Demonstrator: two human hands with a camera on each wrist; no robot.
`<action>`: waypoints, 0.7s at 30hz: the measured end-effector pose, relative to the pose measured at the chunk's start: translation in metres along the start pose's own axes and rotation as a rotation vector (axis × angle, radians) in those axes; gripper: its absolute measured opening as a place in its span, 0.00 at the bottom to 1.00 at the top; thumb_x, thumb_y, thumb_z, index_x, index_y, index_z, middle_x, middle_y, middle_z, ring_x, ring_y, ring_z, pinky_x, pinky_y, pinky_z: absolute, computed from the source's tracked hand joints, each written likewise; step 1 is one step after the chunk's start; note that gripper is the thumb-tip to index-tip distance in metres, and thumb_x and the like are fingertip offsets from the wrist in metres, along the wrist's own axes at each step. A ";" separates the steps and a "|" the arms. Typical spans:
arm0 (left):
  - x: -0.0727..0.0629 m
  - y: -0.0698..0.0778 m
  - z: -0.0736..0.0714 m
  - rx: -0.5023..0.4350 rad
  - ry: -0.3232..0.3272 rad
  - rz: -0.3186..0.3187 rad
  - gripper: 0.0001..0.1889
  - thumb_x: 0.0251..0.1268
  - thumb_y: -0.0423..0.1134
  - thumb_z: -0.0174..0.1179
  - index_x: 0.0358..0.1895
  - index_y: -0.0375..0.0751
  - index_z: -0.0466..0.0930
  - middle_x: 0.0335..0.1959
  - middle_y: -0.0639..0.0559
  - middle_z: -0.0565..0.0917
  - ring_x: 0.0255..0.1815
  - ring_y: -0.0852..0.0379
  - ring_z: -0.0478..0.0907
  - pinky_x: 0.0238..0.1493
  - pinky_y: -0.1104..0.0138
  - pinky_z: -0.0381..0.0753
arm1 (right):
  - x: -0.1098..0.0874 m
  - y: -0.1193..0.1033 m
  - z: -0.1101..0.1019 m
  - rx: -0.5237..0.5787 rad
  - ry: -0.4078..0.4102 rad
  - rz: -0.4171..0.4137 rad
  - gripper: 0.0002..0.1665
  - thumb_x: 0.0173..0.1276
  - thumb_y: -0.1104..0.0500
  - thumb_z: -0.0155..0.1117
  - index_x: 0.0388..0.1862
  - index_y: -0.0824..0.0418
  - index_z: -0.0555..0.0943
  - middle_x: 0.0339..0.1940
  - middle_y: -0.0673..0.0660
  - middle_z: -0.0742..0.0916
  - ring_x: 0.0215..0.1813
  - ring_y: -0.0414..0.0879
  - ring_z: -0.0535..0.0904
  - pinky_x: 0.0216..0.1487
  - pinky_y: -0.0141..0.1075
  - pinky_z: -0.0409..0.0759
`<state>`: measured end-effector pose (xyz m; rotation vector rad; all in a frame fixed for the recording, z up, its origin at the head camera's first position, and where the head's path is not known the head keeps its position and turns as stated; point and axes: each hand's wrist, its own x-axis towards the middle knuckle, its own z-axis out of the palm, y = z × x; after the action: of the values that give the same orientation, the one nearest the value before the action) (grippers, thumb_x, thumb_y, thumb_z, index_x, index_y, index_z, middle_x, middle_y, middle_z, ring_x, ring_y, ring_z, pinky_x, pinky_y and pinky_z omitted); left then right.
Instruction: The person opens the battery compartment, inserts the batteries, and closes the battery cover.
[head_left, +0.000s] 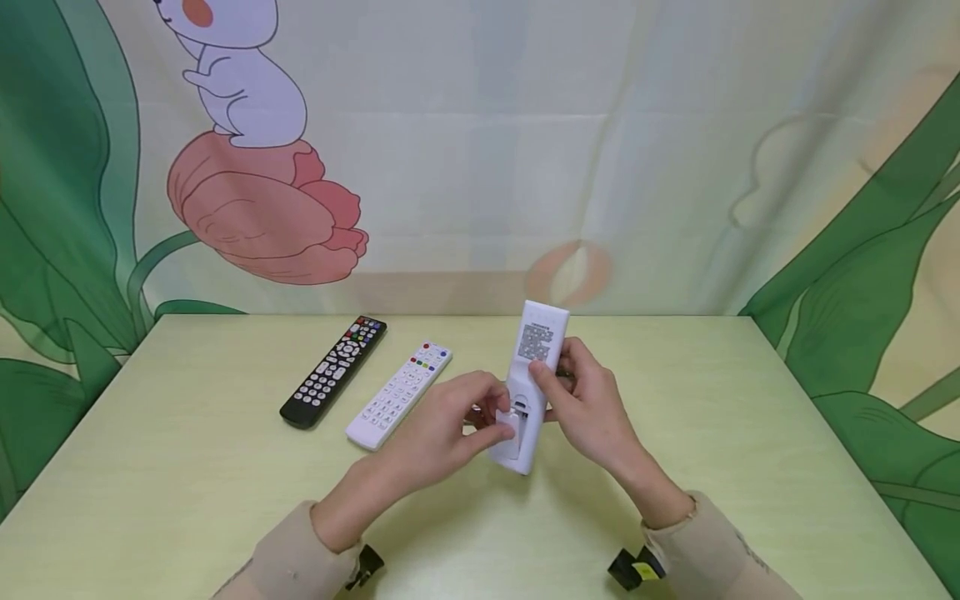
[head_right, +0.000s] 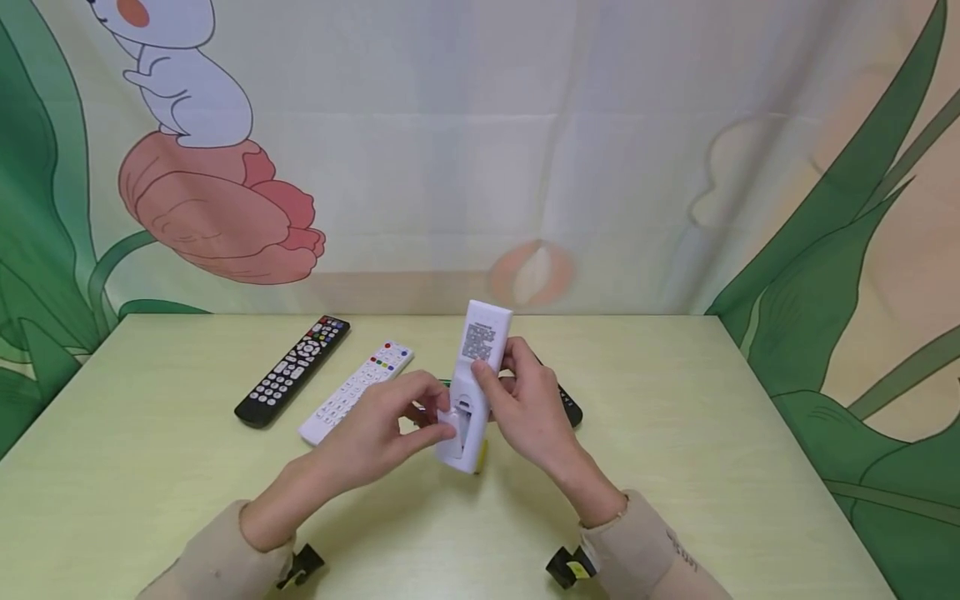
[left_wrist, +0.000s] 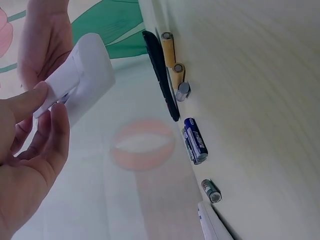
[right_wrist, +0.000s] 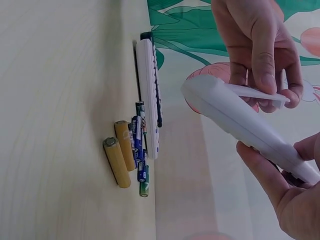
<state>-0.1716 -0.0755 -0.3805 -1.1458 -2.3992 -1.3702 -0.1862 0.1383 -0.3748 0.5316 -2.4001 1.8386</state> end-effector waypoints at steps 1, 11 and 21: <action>0.000 0.000 0.000 -0.008 0.000 -0.003 0.12 0.63 0.27 0.71 0.42 0.39 0.76 0.37 0.52 0.80 0.37 0.60 0.81 0.38 0.69 0.86 | 0.000 -0.001 0.000 -0.001 0.000 -0.003 0.16 0.81 0.59 0.58 0.60 0.66 0.72 0.48 0.64 0.86 0.41 0.53 0.89 0.32 0.43 0.89; 0.001 0.002 -0.003 -0.117 0.006 -0.060 0.09 0.66 0.26 0.68 0.43 0.40 0.78 0.40 0.52 0.81 0.41 0.57 0.82 0.39 0.65 0.88 | 0.000 -0.003 -0.001 -0.010 -0.003 -0.004 0.16 0.81 0.59 0.58 0.60 0.66 0.72 0.49 0.64 0.86 0.41 0.52 0.89 0.32 0.43 0.89; -0.002 0.000 -0.006 -0.153 0.051 -0.100 0.09 0.66 0.25 0.68 0.43 0.41 0.80 0.41 0.53 0.81 0.41 0.56 0.81 0.36 0.64 0.88 | 0.000 -0.001 -0.004 -0.027 -0.003 -0.015 0.17 0.81 0.58 0.58 0.62 0.65 0.71 0.49 0.64 0.86 0.40 0.52 0.89 0.32 0.42 0.89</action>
<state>-0.1709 -0.0813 -0.3781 -1.0232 -2.3810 -1.6190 -0.1862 0.1423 -0.3731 0.5499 -2.4124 1.7979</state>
